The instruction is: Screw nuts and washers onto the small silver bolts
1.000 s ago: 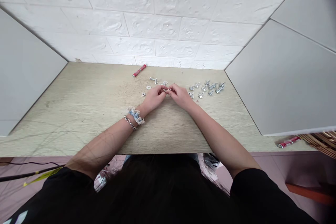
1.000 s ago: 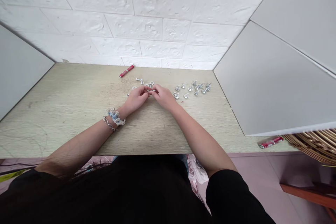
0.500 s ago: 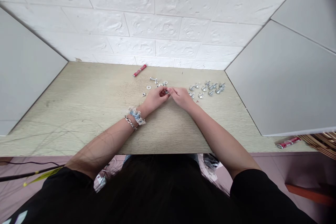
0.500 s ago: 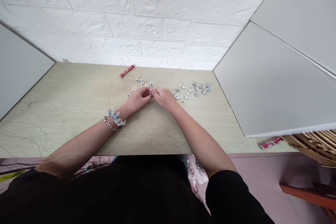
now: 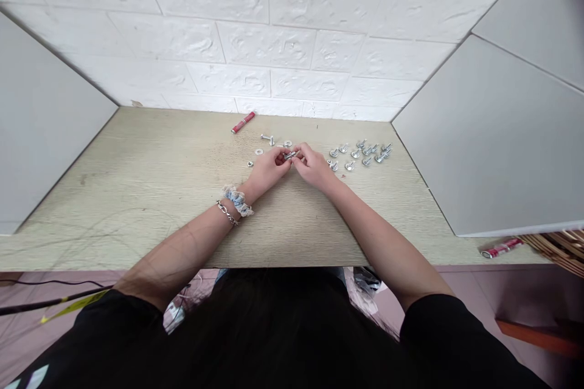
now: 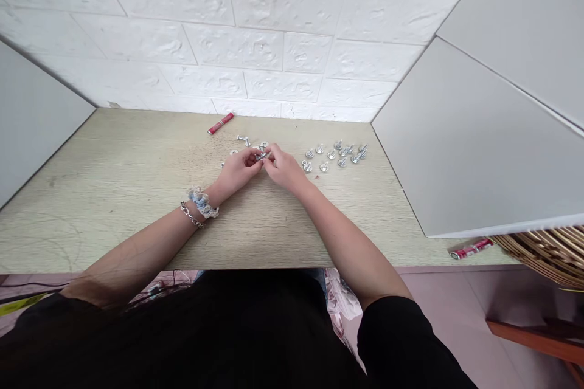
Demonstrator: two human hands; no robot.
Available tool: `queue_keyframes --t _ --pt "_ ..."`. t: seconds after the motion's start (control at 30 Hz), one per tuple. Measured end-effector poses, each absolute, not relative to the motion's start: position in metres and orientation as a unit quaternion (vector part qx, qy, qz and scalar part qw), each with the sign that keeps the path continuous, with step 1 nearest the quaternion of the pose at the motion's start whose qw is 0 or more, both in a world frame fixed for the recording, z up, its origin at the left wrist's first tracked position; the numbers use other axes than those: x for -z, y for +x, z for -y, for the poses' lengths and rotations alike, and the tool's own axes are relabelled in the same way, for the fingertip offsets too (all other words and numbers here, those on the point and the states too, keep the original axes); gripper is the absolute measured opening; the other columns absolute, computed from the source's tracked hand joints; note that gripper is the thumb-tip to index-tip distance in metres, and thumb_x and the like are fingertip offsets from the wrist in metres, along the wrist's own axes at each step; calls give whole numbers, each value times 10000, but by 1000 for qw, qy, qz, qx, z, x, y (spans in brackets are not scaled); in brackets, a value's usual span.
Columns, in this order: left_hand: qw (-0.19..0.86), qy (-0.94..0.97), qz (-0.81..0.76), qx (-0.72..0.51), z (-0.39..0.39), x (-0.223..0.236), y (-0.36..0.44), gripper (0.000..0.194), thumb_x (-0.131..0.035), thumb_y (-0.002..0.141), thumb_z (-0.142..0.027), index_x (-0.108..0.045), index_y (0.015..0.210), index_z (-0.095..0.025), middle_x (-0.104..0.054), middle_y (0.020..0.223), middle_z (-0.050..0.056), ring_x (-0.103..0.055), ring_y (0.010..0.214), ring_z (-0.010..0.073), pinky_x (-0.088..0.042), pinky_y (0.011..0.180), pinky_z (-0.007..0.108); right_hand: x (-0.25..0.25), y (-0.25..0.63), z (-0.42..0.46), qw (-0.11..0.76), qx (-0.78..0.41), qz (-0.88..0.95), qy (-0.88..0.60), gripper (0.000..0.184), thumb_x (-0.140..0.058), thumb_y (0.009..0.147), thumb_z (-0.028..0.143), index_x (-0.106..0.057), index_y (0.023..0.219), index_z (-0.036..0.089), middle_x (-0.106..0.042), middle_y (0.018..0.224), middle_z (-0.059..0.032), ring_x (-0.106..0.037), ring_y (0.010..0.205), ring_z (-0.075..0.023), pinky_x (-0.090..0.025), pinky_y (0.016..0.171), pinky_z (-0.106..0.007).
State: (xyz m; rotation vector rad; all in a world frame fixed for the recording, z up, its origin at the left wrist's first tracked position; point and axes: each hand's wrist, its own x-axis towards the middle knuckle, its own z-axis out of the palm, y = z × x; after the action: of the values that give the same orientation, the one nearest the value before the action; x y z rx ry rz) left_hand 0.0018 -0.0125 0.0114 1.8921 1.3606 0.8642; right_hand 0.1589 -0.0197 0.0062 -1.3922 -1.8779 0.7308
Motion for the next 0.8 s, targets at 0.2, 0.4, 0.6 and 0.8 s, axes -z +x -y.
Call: queue_keyframes --t 0.2,0.4,0.6,0.8 --pt "321 726 -515 -324 14 -13 2 299 -554 782 -242 -668 1043 -154 -682 830 25 -588 727 141 -457 702 267 -7 160 19 339 -274 725 -533 168 -480 821 359 -544 879 215 -600 734 16 -480 615 -134 -360 627 -270" --pt "312 743 -499 -319 14 -14 2 284 -530 777 -222 -669 1016 -158 -676 791 18 -590 709 139 -467 687 262 -11 160 20 296 -276 743 -532 429 -378 883 494 -439 579 197 -505 574 10 -461 605 -133 -292 580 -274" --pt "300 740 -507 -323 13 -13 2 292 -536 792 -247 -663 1036 -148 -668 796 23 -580 716 142 -463 701 272 -10 159 21 331 -276 716 -549 323 -436 860 481 -482 697 206 -521 622 22 -464 627 -133 -322 603 -263" --pt "302 741 -501 -329 13 -12 2 326 -529 791 -228 -659 1078 -142 -666 812 24 -570 714 138 -461 699 270 -8 159 19 350 -294 719 -523 223 -489 809 321 -566 992 221 -587 735 35 -466 602 -118 -378 644 -259"
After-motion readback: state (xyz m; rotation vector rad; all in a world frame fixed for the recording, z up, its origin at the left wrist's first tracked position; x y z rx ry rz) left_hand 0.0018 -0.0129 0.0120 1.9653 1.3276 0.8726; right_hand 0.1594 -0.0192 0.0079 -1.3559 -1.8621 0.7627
